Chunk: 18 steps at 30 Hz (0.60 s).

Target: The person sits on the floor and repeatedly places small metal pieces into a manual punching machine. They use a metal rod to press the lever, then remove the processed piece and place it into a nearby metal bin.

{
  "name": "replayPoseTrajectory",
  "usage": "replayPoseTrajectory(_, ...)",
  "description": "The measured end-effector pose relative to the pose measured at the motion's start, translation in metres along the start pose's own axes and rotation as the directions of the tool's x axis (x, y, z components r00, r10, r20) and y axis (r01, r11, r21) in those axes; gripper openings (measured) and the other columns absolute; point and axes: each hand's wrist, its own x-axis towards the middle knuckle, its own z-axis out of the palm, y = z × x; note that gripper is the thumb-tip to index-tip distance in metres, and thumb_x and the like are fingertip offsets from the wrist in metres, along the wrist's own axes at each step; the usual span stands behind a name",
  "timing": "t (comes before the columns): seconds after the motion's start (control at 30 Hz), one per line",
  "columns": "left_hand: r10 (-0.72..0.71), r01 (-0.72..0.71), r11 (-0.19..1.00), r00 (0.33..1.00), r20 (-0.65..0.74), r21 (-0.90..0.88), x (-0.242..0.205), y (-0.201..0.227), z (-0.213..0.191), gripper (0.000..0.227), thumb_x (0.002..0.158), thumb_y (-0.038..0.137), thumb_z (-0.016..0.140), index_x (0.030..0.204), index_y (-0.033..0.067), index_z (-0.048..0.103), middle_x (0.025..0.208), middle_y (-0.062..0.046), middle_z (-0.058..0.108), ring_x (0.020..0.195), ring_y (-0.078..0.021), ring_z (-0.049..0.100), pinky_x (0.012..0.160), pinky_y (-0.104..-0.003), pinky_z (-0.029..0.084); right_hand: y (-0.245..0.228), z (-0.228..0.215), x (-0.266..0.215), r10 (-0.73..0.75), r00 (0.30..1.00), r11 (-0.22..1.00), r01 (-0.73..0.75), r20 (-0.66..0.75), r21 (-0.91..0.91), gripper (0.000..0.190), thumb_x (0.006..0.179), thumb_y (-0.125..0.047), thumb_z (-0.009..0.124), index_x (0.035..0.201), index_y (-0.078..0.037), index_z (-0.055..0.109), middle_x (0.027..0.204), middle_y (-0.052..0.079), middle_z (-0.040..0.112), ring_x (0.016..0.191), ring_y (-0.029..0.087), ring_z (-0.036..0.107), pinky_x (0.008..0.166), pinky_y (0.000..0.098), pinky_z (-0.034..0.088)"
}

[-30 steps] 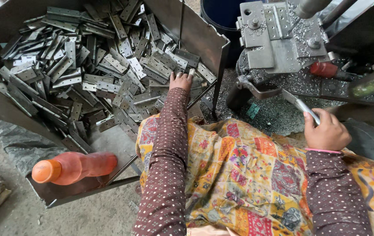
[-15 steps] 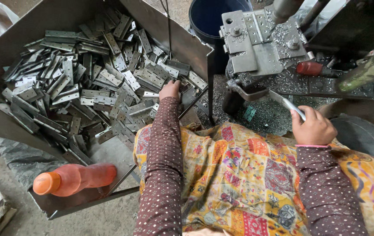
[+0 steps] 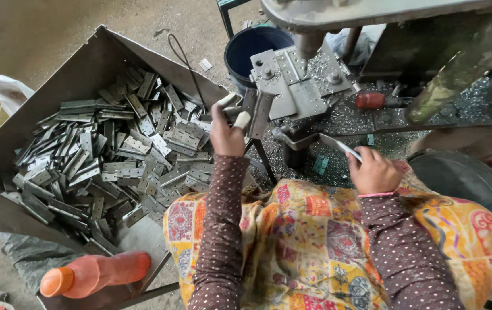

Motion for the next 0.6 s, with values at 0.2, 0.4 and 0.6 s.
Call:
replayPoseTrajectory(0.2,-0.145,-0.19,0.703,0.906,0.399,0.686,0.01,0.054,0.079,0.058,0.083,0.04,0.067,0.131,0.0108,0.051,0.146,-0.019,0.04,0.137,-0.0326,0.036,0.111,-0.054,0.027,-0.004,-0.009,0.002,-0.002,0.999,1.0,0.003,-0.041,0.024,0.02,0.093,-0.04,0.07,0.095,-0.02,0.07,0.079,0.0,0.069,0.064,0.022,0.065,0.056,0.0357,0.05)
replayPoseTrajectory(0.4,-0.066,-0.392,0.426,0.885,0.46,0.815,-0.022,0.044,0.109,0.064,0.087,0.044,0.055,0.139,0.0077,0.048,0.156,-0.015,0.029,0.145,-0.0289,0.023,0.117,-0.052,0.01,-0.006,-0.009,0.006,0.019,0.997,0.998,-0.015,-0.077,0.053,0.019,0.089,-0.038,0.072,0.092,-0.019,0.069,0.077,0.0,0.068,0.063,0.022,0.065,0.056,0.0365,0.05)
replayPoseTrajectory(0.6,-0.125,-0.38,0.607,0.821,0.556,0.698,-0.042,0.034,0.136,0.052,0.101,0.042,0.046,0.138,0.0073,0.054,0.156,-0.01,0.037,0.144,-0.0272,0.032,0.125,-0.054,0.008,-0.001,-0.005,0.01,0.046,0.996,0.998,-0.05,0.072,0.049,0.019,0.094,-0.037,0.071,0.095,-0.019,0.071,0.075,-0.002,0.069,0.055,0.018,0.062,0.049,0.0323,0.048)
